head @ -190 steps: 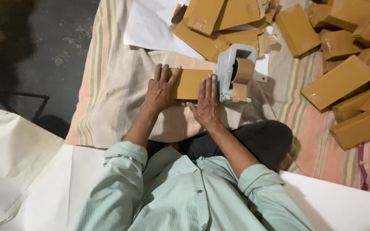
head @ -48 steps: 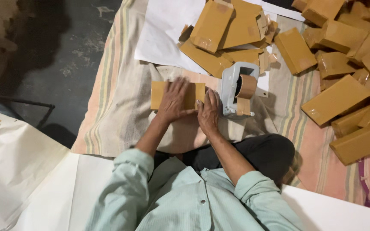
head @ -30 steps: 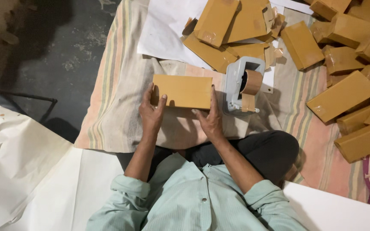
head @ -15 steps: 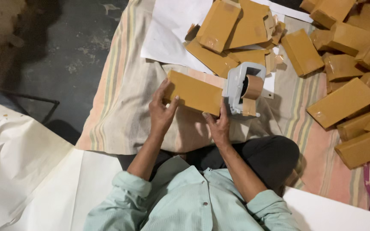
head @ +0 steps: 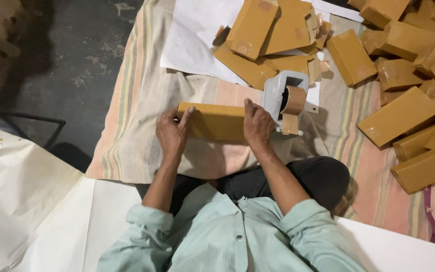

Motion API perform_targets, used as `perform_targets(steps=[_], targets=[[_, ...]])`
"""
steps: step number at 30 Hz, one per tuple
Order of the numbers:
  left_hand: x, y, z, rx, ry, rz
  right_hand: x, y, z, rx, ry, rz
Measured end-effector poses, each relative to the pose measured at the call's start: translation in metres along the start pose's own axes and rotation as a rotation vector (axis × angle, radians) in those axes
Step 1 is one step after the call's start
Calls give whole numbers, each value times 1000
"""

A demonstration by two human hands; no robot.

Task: The person sits on a mat and repeatedly folds the flaps of small cardboard boxes, then uses a tape dispenser to apply adhesive tape to seal them. Sealed boxes are placed into a pile nearby.

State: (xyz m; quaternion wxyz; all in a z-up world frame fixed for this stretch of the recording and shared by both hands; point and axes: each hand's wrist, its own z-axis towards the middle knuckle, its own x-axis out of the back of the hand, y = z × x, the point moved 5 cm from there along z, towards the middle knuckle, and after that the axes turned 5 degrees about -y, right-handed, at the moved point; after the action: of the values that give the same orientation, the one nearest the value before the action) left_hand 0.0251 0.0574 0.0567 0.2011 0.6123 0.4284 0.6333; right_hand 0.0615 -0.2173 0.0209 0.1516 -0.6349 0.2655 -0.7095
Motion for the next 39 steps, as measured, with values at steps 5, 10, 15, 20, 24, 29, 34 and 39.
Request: perform_targets(steps=[5, 10, 15, 20, 24, 29, 34, 39], targets=[[-40, -29, 30, -106, 39, 265, -31, -1, 13, 61, 65, 43], [-72, -58, 41, 10, 29, 37, -35, 7, -6, 269, 195, 301], [-72, -39, 34, -209, 177, 183, -36, 3, -35, 426, 112, 28], [-92, 7, 14, -501, 31, 631, -24, -1, -51, 498, 2, 250], [-114, 46, 0, -658, -87, 562, -18, 9, -52, 458, 0, 245], [-128, 76, 5, -627, -133, 544, -19, 29, -53, 394, -93, 415], [-146, 87, 25, -485, -231, 557, -23, 36, -52, 395, -155, 412], [-159, 84, 21, -689, -216, 528, -34, 47, -54, 150, -183, 354]])
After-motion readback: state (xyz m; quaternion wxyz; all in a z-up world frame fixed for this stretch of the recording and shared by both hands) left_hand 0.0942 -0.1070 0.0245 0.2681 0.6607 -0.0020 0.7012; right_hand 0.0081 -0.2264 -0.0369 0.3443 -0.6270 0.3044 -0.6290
